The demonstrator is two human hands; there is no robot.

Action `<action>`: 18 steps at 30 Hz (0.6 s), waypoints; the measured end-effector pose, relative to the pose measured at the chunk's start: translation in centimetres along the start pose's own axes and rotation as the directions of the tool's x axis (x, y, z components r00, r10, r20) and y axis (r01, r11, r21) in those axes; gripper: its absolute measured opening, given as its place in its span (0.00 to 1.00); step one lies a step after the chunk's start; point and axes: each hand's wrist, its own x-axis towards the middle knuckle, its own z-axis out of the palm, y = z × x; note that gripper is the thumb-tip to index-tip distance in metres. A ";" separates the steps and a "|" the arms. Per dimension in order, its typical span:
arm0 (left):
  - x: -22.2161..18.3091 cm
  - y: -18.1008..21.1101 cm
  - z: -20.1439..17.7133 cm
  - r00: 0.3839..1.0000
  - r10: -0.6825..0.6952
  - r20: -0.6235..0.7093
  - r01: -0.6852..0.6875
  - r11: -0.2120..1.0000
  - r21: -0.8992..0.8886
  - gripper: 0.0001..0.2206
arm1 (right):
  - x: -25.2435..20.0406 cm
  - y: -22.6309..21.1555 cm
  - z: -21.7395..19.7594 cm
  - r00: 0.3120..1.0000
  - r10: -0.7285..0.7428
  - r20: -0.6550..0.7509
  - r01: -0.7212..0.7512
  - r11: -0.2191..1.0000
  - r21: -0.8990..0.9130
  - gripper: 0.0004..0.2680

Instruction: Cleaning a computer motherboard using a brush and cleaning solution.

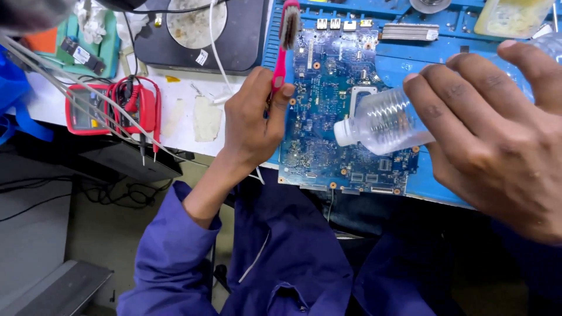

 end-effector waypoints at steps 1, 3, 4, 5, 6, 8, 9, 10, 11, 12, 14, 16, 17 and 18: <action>0.0 0.0 0.0 1.000 0.001 -0.005 -0.001 1.000 0.004 0.13 | 0.0 0.0 0.0 1.000 0.006 -0.003 -0.006 1.000 -0.008 0.12; -0.1 -0.1 -0.1 1.000 -0.001 -0.007 0.001 1.000 0.010 0.12 | -0.2 -0.2 0.0 1.000 0.012 -0.006 -0.012 1.000 -0.011 0.12; -0.1 -0.1 -0.2 1.000 -0.005 -0.006 0.006 1.000 0.015 0.13 | -0.3 -0.2 0.2 0.999 0.031 -0.024 -0.031 0.999 0.015 0.13; 0.0 0.0 0.0 1.000 -0.008 -0.004 0.008 1.000 0.016 0.13 | -0.6 -0.1 0.2 0.998 0.052 -0.037 -0.051 0.998 0.039 0.13; 0.0 -0.1 -0.2 1.000 -0.008 0.000 0.008 1.000 0.015 0.13 | -0.8 0.2 0.4 0.998 0.055 -0.034 -0.053 0.998 0.040 0.13; 0.1 0.0 0.1 0.999 0.029 -0.020 -0.029 0.999 0.013 0.15 | -1.7 0.7 0.6 1.000 0.020 -0.003 -0.020 1.000 0.015 0.15; 0.1 -0.1 0.1 0.999 0.045 -0.007 -0.045 0.999 -0.010 0.15 | -1.9 0.9 0.2 0.999 0.035 0.022 -0.035 0.999 0.002 0.15; 0.1 -0.1 0.0 0.999 0.049 -0.014 -0.049 0.999 0.017 0.14 | -2.0 1.1 -0.2 0.999 0.040 0.032 -0.040 0.999 -0.005 0.14; -0.2 0.0 -0.1 0.999 0.040 -0.029 -0.038 0.998 0.052 0.15 | -2.0 1.3 -0.4 0.999 0.032 0.033 -0.032 0.999 -0.005 0.13; 0.0 -0.2 0.3 0.999 0.042 -0.025 -0.041 0.998 0.037 0.15 | -2.5 1.4 -0.3 0.998 0.033 0.048 -0.032 0.999 -0.010 0.13; -0.2 -0.5 0.2 0.999 0.048 -0.017 -0.047 0.998 0.041 0.15 | -2.8 1.4 -0.1 0.999 0.051 0.010 -0.051 0.998 -0.033 0.12; -0.2 -0.5 0.4 0.999 0.049 -0.018 -0.048 0.998 0.038 0.15 | -3.0 1.6 -0.2 0.999 0.031 0.011 -0.030 0.997 -0.072 0.10; -0.3 -0.4 0.3 0.999 0.049 -0.024 -0.048 0.998 0.039 0.15 | -3.0 1.7 -0.2 1.000 0.006 0.007 -0.005 0.994 -0.112 0.09; -0.1 -0.4 0.3 0.998 0.047 -0.032 -0.046 0.998 0.046 0.15 | -3.1 1.7 -0.3 1.000 0.001 -0.003 -0.001 0.994 -0.112 0.09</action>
